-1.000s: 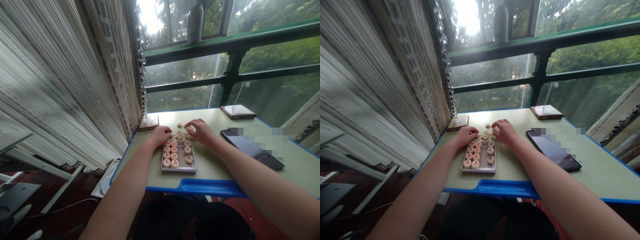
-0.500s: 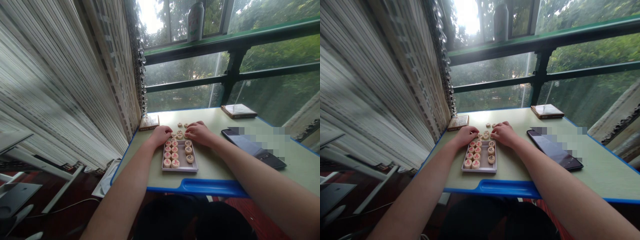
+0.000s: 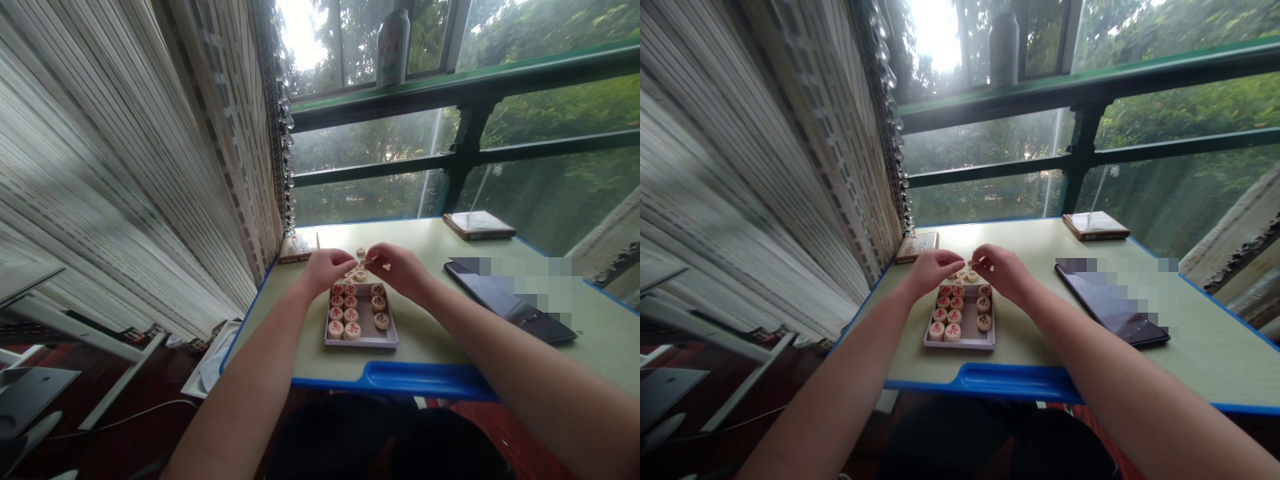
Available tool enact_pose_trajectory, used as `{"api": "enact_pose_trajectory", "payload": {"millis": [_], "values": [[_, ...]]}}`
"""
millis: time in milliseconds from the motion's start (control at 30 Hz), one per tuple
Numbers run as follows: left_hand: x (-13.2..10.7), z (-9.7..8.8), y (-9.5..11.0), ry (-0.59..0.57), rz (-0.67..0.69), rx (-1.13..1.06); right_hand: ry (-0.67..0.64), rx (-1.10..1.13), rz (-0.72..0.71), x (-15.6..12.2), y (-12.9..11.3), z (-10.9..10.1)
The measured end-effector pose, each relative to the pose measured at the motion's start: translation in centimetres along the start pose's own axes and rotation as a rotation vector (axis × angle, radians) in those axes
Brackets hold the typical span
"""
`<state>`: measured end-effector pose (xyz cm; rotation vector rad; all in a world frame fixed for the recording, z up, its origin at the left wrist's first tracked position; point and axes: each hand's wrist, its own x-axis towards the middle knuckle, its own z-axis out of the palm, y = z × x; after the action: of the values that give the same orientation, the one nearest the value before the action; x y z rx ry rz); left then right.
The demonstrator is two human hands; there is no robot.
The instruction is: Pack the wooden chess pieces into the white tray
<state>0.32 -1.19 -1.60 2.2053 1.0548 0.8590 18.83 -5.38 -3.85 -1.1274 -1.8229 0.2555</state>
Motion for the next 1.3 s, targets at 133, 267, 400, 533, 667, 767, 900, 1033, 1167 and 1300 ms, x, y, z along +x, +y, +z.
{"api": "enact_pose_trajectory", "payload": {"millis": [133,267,400,533,667,767,900,1033,1167,1300], "values": [[-0.5,-0.1,1.0,-0.095,-0.064,-0.183,0.023,0.05,-0.15,-0.1,-0.6,-0.2],[-0.6,0.2,1.5,-0.142,-0.105,-0.287,-0.006,0.073,-0.173,-0.3,-0.3,-0.1],[-0.5,0.5,1.4,-0.159,-0.157,-0.355,-0.006,0.04,-0.177,-0.3,-0.1,0.0],[-0.2,0.5,1.1,-0.146,-0.236,-0.432,-0.024,-0.031,-0.193,-0.3,-0.2,0.0],[-0.1,0.4,1.1,-0.095,-0.289,-0.443,-0.045,-0.017,-0.201,-0.4,-0.6,-0.1],[-0.1,0.3,1.2,-0.089,-0.276,-0.433,-0.049,-0.004,-0.179,-0.5,-1.0,-0.2],[-0.2,0.2,1.3,-0.1,-0.249,-0.449,-0.058,-0.088,-0.147,-0.5,-1.1,-0.4],[-0.2,0.1,1.2,-0.095,-0.251,-0.458,-0.06,-0.15,-0.156,-0.5,-0.8,-0.6],[-0.3,0.0,1.2,-0.137,-0.244,-0.463,-0.056,-0.155,-0.17,-0.4,-0.8,-0.6],[-0.4,-0.1,1.1,-0.159,-0.234,-0.465,-0.062,-0.157,-0.174,-0.4,-1.0,-0.8]]}}
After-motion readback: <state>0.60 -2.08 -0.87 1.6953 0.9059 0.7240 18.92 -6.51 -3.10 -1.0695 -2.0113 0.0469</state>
